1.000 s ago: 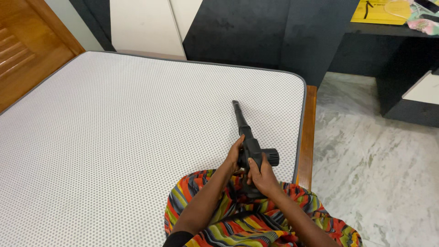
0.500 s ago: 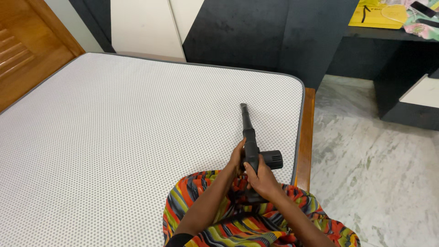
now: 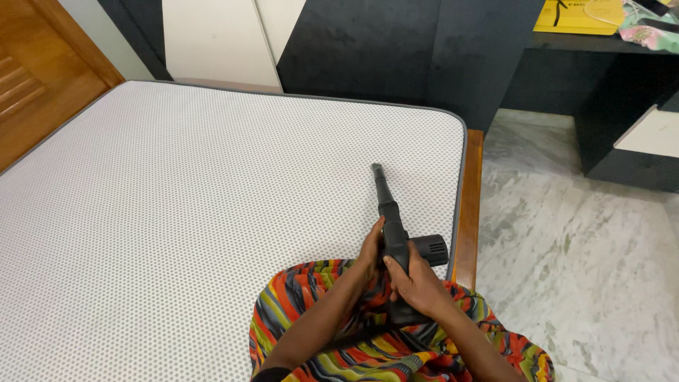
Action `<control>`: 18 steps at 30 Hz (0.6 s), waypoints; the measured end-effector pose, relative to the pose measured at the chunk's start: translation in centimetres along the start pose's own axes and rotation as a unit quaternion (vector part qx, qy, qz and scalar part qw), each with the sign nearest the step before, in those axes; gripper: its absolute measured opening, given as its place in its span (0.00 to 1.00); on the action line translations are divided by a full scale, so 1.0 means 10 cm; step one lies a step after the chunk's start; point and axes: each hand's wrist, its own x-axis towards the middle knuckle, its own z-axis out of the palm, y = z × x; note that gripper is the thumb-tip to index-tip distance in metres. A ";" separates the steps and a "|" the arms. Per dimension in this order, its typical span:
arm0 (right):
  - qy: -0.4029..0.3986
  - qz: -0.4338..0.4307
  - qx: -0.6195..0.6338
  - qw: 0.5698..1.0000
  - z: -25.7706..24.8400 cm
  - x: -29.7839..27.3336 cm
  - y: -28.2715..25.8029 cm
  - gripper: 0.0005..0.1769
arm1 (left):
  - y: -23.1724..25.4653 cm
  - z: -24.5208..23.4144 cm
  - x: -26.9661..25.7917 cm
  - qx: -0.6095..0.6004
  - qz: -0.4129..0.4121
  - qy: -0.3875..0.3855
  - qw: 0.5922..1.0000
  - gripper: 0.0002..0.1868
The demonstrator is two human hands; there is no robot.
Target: The person vacuums the surface of a mattress using a handheld vacuum tool by hand, moving the nozzle across different sections of the bed.
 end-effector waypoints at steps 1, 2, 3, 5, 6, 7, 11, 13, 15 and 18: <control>0.005 0.000 0.007 1.000 0.01 0.11 0.03 0.32 | 0.09 -0.01 0.08 0.031 -0.001 0.015 0.999 0.43; 0.011 0.001 0.014 1.000 0.02 0.22 0.07 0.31 | 0.17 -0.02 0.14 0.044 0.001 0.018 0.999 0.44; 0.017 0.002 0.021 1.000 0.03 0.29 0.10 0.31 | 0.25 -0.01 0.20 0.056 0.004 0.021 0.998 0.44; 0.028 0.010 0.034 0.999 0.02 0.36 0.13 0.30 | 0.31 0.02 0.23 0.071 -0.002 0.028 0.997 0.44; 0.033 0.012 0.039 0.999 0.01 0.37 0.12 0.30 | 0.34 0.05 0.23 0.073 -0.009 0.033 0.997 0.44; 0.038 0.008 0.029 0.999 0.00 0.33 0.10 0.31 | 0.36 0.09 0.21 0.075 -0.016 0.038 0.996 0.45; 0.007 -0.003 0.002 1.000 -0.17 -0.04 -0.05 0.31 | 0.08 0.22 -0.01 0.027 0.000 0.016 0.999 0.42; -0.020 0.015 -0.012 1.000 -0.20 -0.19 -0.10 0.30 | -0.12 0.21 -0.08 -0.051 0.000 -0.034 0.998 0.40; -0.037 0.041 -0.038 0.998 -0.20 -0.24 -0.13 0.32 | -0.18 0.20 -0.04 -0.065 0.036 -0.049 0.996 0.36; -0.023 0.028 -0.028 0.999 -0.16 -0.04 -0.05 0.34 | -0.08 0.17 0.07 -0.014 0.030 -0.017 0.999 0.38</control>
